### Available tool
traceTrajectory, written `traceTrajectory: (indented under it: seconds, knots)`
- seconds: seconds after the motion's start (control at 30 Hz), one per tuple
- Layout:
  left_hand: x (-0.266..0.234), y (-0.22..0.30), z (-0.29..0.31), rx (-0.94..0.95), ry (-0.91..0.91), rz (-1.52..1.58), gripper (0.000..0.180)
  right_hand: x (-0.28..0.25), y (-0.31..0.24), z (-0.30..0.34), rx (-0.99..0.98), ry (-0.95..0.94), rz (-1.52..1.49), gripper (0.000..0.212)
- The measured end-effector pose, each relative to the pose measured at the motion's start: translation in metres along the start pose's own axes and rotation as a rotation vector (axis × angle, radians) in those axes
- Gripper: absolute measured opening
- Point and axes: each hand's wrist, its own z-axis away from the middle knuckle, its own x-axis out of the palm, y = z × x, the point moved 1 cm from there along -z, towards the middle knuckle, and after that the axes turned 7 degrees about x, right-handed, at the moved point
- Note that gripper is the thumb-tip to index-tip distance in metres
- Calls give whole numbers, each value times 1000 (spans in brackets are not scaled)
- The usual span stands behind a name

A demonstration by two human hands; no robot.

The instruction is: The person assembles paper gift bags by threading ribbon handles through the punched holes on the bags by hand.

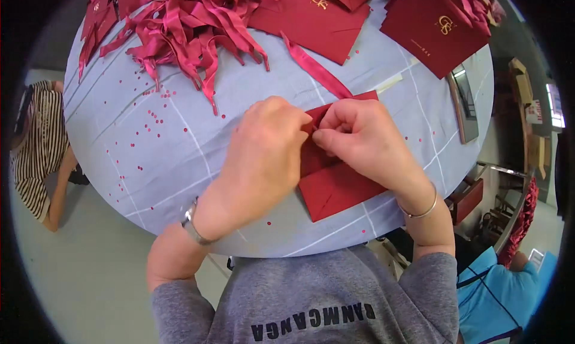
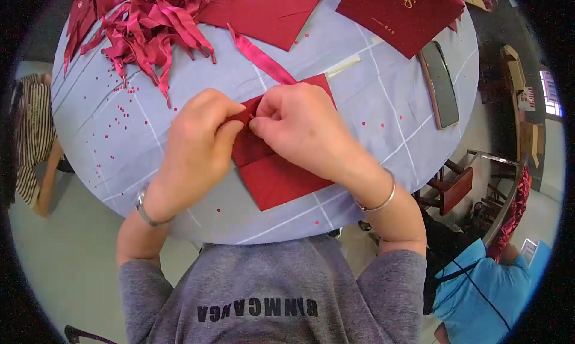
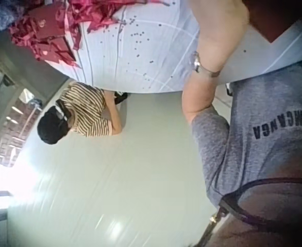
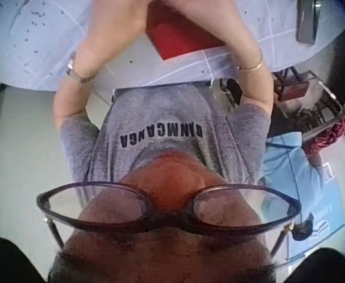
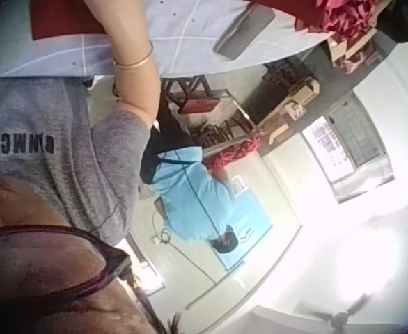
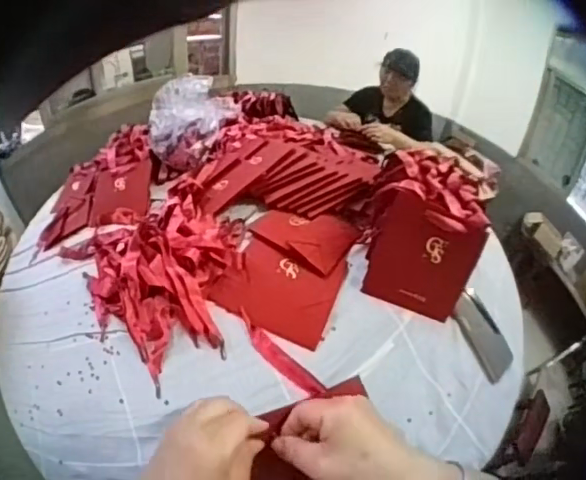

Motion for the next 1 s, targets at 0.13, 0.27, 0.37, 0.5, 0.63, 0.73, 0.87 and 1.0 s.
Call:
traceTrajectory:
  seconds: [0.13, 0.27, 0.37, 0.5, 0.63, 0.73, 0.87, 1.0]
  knots:
    - [-1, -5, -2, -121, -11, 126, 14, 4, -1, 1, -138, 119, 163, 11]
    - [5, 4, -1, -25, -17, 15, 16, -3, -8, 4, -102, 90, 235, 11]
    - [6, 10, -2, 128, 33, -91, 17, -4, -8, 4, -136, 98, 252, 11]
    - [2, 4, -3, 88, 41, -20, 17, 2, -3, 4, -295, 256, 264, 14]
    - [-11, 5, -9, 82, -59, 110, 12, 1, 0, 9, -325, 245, 266, 20]
    - [-20, 0, -13, -116, -180, 316, 8, 2, 8, 12, -421, 198, 398, 23]
    - [-26, -3, -18, -204, -253, 288, 10, 3, 0, 18, -448, 196, 304, 25]
    - [-31, -6, -28, -63, -431, 291, 12, 6, 2, 21, -497, 235, 348, 27]
